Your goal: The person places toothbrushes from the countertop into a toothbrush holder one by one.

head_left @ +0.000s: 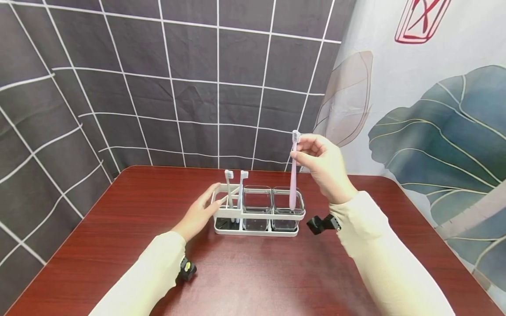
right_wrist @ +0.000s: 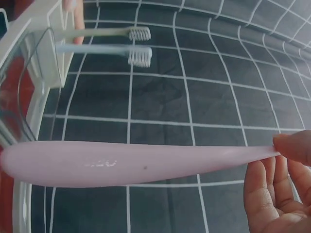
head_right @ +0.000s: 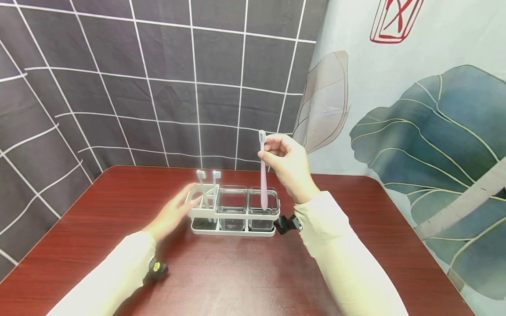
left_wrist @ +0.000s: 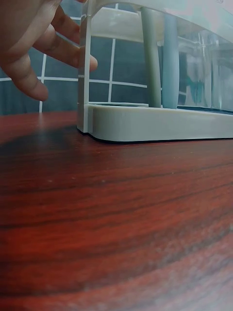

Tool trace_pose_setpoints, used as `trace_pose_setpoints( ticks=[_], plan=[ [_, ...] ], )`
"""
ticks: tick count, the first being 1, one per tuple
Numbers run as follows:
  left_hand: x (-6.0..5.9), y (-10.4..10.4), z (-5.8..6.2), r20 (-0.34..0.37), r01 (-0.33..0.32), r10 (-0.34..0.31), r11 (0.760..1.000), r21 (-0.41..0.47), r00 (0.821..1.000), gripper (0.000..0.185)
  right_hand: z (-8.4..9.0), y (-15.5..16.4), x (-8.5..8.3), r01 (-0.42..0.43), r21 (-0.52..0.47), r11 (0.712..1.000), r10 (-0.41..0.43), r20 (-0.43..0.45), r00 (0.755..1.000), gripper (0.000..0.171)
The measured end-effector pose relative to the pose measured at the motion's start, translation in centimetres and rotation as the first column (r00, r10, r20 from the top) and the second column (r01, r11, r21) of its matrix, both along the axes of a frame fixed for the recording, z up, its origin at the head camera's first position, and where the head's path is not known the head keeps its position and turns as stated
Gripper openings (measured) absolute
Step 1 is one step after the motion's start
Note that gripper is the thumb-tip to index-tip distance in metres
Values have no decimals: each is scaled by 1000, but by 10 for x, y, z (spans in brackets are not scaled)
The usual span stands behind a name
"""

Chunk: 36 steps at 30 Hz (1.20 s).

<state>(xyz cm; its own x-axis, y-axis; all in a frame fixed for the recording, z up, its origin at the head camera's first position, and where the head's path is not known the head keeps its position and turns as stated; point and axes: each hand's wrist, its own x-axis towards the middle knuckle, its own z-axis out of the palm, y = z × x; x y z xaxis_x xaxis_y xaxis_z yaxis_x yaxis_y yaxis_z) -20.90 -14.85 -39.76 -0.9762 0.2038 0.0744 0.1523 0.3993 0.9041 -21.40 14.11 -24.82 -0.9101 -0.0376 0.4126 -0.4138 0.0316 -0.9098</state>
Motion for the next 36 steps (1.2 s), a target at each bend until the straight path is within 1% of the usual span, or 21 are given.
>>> trace_pose_setpoints(
  ticks=[5,12,17,19,23,26,36],
  plan=[
    [0,-2,-2,-6,-5,5,1000,2,1000,57,-3,-12,1,-11,-87,996,10,-9,1000,35],
    [0,-3,-2,-18,-7,7,1000,-5,1000,58,-6,-28,5,-14,-206,978,8,-33,999,36],
    [0,-3,-2,5,-13,13,1000,-4,1000,59,-10,-40,7,-23,-267,963,7,-63,998,37],
    [0,-3,-2,14,-16,16,1000,-1,1000,59,-12,-45,9,-36,-279,960,15,-78,997,37],
    [0,-2,-1,9,-12,12,1000,-4,1000,59,-16,-55,11,-69,-299,952,38,-108,993,36],
    [1,-1,0,10,-12,12,1000,3,1000,58,-18,-62,14,-80,-295,952,46,-122,991,36],
    [-2,0,-2,0,-6,6,1000,6,1000,59,-23,-78,14,-109,-277,954,77,-126,989,35]
  ],
)
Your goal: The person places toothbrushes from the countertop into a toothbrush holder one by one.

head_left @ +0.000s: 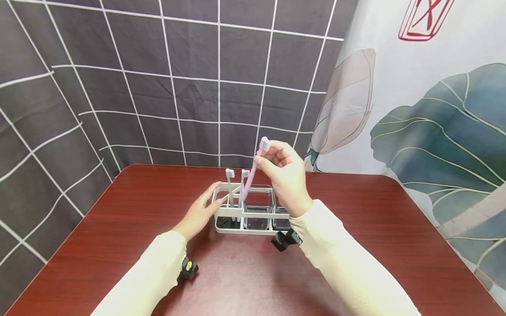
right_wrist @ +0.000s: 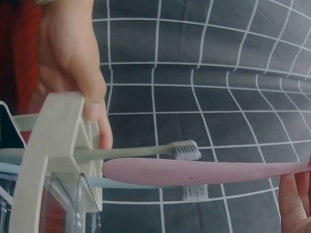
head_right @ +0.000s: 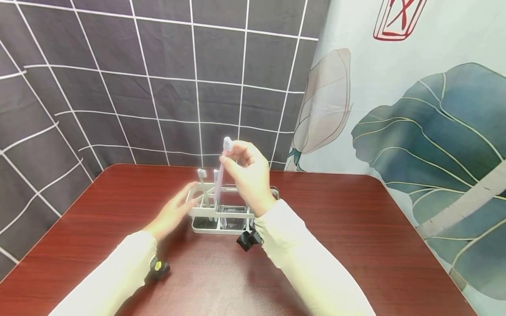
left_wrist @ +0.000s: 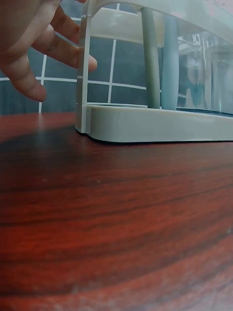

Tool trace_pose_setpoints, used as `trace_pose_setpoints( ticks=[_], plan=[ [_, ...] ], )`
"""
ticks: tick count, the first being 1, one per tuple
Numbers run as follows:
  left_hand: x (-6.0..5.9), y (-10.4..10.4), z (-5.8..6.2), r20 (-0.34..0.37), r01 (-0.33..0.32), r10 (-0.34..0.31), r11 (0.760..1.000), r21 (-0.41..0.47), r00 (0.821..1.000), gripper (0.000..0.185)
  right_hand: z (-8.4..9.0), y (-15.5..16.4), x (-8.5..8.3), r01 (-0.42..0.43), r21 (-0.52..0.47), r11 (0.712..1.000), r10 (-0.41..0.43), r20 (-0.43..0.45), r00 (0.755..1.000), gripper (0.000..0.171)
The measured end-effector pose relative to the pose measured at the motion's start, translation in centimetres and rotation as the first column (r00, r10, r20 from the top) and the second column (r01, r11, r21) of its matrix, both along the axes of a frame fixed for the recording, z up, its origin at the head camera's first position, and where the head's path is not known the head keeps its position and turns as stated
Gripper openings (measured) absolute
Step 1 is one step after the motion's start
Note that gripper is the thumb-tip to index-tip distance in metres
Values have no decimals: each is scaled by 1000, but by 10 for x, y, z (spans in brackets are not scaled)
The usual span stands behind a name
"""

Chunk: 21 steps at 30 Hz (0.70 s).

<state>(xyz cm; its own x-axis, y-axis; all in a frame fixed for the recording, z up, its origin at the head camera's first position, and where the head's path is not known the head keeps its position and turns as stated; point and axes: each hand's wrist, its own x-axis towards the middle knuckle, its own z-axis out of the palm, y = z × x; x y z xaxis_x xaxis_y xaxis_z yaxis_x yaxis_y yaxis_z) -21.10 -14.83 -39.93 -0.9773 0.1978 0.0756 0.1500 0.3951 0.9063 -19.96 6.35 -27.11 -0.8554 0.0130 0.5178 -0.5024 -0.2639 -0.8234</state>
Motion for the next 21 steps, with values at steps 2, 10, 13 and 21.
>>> trace_pose_setpoints(
  ticks=[2,10,13,21],
  plan=[
    [0,0,0,-1,0,0,1000,1,1000,59,-2,-3,0,-7,16,1000,7,-4,1000,34],
    [0,0,2,3,1,-1,1000,6,1000,59,-15,-12,-3,-11,105,994,15,-45,999,22],
    [0,-1,2,7,0,0,1000,6,1000,59,-20,-15,-3,0,149,989,7,-48,999,23],
    [-1,-1,1,-1,2,-2,1000,3,1000,59,-30,-21,-5,6,214,977,-5,-7,1000,22]
  ],
)
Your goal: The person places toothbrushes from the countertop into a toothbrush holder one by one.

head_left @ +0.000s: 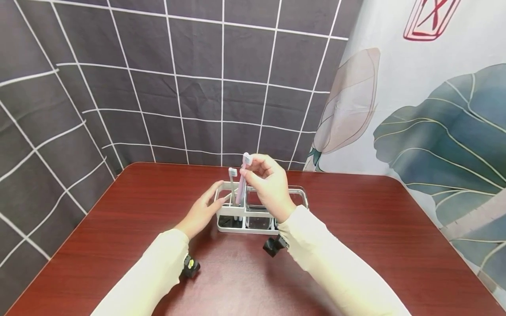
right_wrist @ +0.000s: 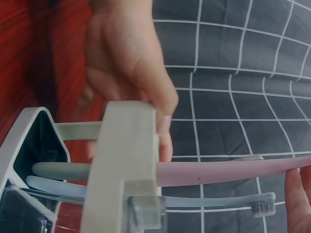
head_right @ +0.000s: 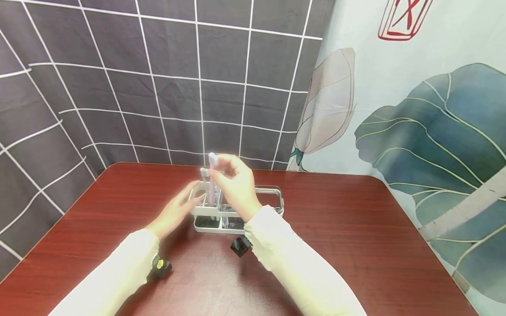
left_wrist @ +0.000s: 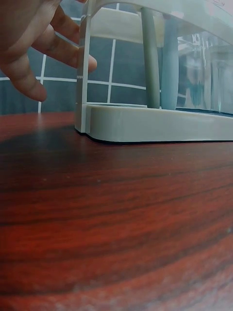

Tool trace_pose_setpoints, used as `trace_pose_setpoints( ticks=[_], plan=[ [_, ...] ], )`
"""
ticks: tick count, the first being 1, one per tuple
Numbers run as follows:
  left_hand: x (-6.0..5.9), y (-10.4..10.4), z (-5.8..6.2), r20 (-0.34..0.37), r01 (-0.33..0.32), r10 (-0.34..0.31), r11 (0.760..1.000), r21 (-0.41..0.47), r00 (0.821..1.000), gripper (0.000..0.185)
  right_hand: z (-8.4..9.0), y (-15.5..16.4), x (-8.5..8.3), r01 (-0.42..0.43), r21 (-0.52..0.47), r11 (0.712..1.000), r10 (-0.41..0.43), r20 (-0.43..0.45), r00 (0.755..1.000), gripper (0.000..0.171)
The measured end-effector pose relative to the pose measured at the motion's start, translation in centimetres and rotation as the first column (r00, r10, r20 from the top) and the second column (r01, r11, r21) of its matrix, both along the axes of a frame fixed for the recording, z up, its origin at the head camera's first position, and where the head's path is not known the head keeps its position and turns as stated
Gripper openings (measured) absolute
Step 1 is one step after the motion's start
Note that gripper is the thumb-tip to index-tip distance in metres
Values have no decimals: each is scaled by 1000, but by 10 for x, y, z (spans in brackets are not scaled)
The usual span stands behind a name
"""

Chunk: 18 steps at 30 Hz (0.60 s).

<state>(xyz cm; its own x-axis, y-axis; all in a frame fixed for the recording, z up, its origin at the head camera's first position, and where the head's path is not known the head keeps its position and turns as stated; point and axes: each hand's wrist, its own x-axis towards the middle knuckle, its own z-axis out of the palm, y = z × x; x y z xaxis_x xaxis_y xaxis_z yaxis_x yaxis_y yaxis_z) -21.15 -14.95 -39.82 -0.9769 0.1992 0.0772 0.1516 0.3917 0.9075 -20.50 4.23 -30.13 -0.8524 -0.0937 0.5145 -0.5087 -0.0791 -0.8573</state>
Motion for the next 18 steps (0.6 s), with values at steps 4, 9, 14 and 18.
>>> trace_pose_setpoints(
  ticks=[4,9,14,18],
  plan=[
    [0,1,0,2,-7,7,1000,5,1000,58,-5,-3,-3,12,49,999,-13,8,1000,21],
    [-1,1,-1,5,-15,15,1000,6,1000,57,-12,-8,-4,8,111,994,-12,36,999,21],
    [0,1,0,-3,-10,10,1000,15,1000,57,-18,-10,-1,2,202,979,-14,60,998,22],
    [0,0,0,5,-12,12,1000,16,1000,58,-20,-10,1,3,258,966,-22,70,997,22]
  ],
)
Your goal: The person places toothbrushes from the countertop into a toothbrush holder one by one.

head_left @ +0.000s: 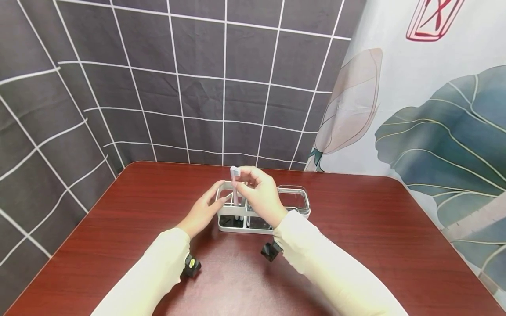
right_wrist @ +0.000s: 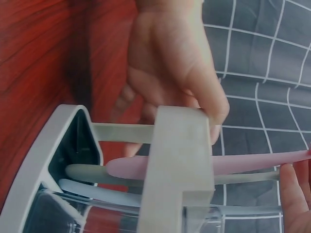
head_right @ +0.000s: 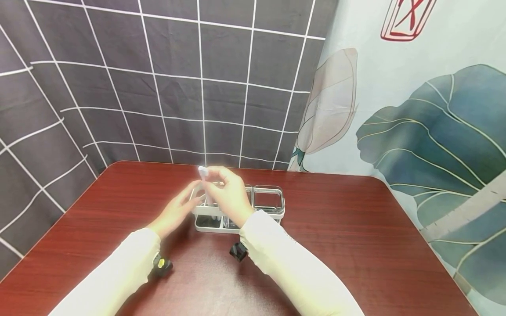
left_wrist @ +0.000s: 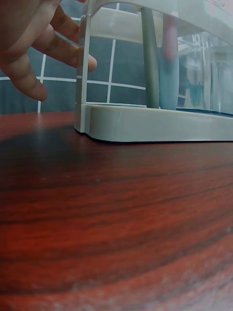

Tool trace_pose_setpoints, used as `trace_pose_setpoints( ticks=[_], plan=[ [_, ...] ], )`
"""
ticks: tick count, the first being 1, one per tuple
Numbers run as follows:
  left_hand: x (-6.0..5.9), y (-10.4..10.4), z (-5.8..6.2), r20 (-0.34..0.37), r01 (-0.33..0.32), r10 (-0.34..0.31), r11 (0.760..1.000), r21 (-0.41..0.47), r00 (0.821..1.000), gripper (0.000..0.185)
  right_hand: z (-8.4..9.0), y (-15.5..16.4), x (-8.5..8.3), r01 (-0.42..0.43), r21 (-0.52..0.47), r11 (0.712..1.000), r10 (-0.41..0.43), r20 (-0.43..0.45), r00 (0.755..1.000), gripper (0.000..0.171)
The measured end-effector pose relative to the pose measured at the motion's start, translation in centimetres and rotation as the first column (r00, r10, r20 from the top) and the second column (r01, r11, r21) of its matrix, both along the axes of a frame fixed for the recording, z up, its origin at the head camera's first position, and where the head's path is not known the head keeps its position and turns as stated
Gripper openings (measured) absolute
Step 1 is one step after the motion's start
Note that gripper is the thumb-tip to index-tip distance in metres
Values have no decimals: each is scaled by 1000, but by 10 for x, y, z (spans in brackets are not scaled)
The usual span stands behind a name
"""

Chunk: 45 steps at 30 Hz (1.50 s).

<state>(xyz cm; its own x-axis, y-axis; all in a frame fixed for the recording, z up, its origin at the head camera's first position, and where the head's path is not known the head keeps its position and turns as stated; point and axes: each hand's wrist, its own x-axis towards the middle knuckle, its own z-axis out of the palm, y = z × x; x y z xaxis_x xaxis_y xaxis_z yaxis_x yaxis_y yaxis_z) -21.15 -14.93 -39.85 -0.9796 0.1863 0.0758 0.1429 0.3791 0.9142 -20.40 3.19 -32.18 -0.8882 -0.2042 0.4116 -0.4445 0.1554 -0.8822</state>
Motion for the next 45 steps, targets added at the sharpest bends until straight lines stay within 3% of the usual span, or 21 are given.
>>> trace_pose_setpoints(
  ticks=[24,31,45],
  plan=[
    [0,4,0,4,1,-1,1000,13,1000,57,-25,0,0,-34,92,995,27,82,996,23],
    [-1,3,-2,31,-4,3,1000,11,1000,59,-27,-3,1,-37,96,995,34,38,999,23],
    [-4,3,-4,37,-22,21,1000,18,999,60,-28,0,4,-56,128,990,53,31,998,31]
  ],
)
